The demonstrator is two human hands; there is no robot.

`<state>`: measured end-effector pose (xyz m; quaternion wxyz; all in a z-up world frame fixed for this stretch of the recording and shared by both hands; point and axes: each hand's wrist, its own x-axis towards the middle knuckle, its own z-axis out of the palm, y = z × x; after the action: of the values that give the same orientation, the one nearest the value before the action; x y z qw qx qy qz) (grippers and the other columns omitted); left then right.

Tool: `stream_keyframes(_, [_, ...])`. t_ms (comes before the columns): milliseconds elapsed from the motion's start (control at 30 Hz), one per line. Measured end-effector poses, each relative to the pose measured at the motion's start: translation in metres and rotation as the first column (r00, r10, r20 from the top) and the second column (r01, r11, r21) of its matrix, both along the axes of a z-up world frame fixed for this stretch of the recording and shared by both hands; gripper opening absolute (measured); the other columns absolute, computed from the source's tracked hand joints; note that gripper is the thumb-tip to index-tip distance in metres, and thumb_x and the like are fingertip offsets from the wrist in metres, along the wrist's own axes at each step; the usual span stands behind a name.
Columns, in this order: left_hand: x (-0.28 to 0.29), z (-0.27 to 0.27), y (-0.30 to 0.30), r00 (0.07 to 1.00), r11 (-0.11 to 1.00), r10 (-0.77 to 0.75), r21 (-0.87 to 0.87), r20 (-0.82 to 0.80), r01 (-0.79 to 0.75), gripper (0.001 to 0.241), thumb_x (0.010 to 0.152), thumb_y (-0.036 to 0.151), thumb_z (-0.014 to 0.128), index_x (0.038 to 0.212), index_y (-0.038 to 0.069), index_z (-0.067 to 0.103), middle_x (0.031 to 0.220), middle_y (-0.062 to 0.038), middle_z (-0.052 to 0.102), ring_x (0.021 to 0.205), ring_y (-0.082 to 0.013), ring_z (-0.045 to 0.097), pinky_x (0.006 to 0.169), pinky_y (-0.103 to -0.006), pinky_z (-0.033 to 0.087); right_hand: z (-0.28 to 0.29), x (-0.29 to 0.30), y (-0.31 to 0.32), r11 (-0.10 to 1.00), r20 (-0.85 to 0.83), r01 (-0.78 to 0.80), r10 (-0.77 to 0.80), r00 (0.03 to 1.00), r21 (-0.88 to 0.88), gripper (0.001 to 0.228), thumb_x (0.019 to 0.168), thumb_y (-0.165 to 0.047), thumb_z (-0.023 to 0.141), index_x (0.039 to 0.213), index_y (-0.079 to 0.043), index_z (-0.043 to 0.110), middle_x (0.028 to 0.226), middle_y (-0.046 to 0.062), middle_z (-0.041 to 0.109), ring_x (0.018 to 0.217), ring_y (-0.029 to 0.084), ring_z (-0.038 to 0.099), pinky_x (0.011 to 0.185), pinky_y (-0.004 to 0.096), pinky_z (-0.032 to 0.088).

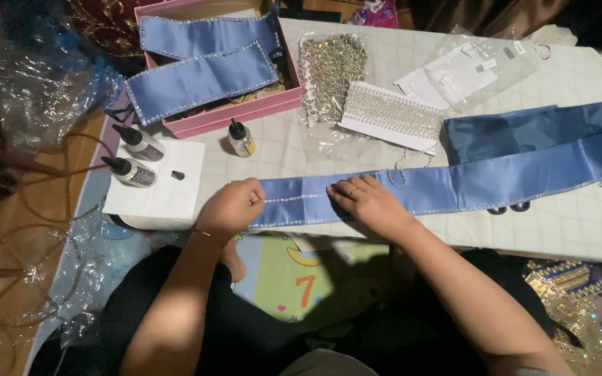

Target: The person applies rhinestone trim to a blue ribbon using glue and scissors.

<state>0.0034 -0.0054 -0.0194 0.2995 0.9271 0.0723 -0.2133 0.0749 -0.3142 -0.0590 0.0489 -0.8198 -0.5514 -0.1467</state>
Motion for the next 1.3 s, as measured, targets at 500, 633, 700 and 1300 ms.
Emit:
stream_keyframes(500, [-0.055, -0.044, -0.116, 0.768, 0.824, -0.311, 0.561, 0.560, -0.075, 0.075, 0.083, 0.040, 0.074, 0.145, 0.005, 0.049, 0.135, -0.019, 0.053, 0.131, -0.0358, 0.048, 0.106, -0.0555, 0.038, 0.018, -0.036, 0.040, 0.987, -0.052, 0.032, -0.025, 0.998, 0.156, 0.040, 0.088, -0.021, 0.065, 0.126, -0.005, 0.066, 0.119, 0.012, 0.066, 0.111, 0.028, 0.062, 0.093, 0.040, 0.046])
stream_keyframes(633, [-0.056, -0.054, -0.118, 0.835, 0.791, -0.284, 0.607, 0.471, -0.074, 0.075, 0.088, 0.045, 0.064, 0.150, 0.008, 0.043, 0.140, -0.017, 0.051, 0.137, -0.0372, 0.041, 0.108, -0.0652, 0.030, 0.012, -0.036, 0.048, 0.985, -0.027, 0.035, -0.031, 0.999, 0.167, 0.033, 0.090, -0.019, 0.064, 0.120, -0.005, 0.068, 0.114, 0.012, 0.067, 0.107, 0.027, 0.063, 0.088, 0.038, 0.047])
stream_keyframes(700, [-0.057, -0.057, -0.119, 0.839, 0.783, -0.286, 0.618, 0.463, -0.074, 0.076, 0.088, 0.044, 0.064, 0.150, 0.007, 0.043, 0.141, -0.019, 0.050, 0.137, -0.0398, 0.040, 0.106, -0.0681, 0.030, 0.007, -0.036, 0.049, 0.989, 0.011, 0.029, -0.031, 0.999, 0.148, 0.034, 0.086, -0.021, 0.067, 0.117, -0.007, 0.069, 0.112, 0.011, 0.067, 0.106, 0.027, 0.062, 0.086, 0.038, 0.048])
stream_keyframes(1300, [-0.063, -0.055, -0.118, 0.867, 0.752, -0.229, 0.646, 0.443, -0.131, 0.080, 0.082, 0.054, 0.066, 0.152, 0.022, 0.044, 0.141, -0.016, 0.052, 0.135, -0.0576, 0.038, 0.101, -0.0824, 0.028, 0.009, -0.045, 0.052, 0.992, 0.036, 0.093, -0.096, 0.995, 0.081, 0.040, 0.082, -0.029, 0.072, 0.116, -0.008, 0.070, 0.111, 0.012, 0.068, 0.105, 0.027, 0.063, 0.090, 0.037, 0.050])
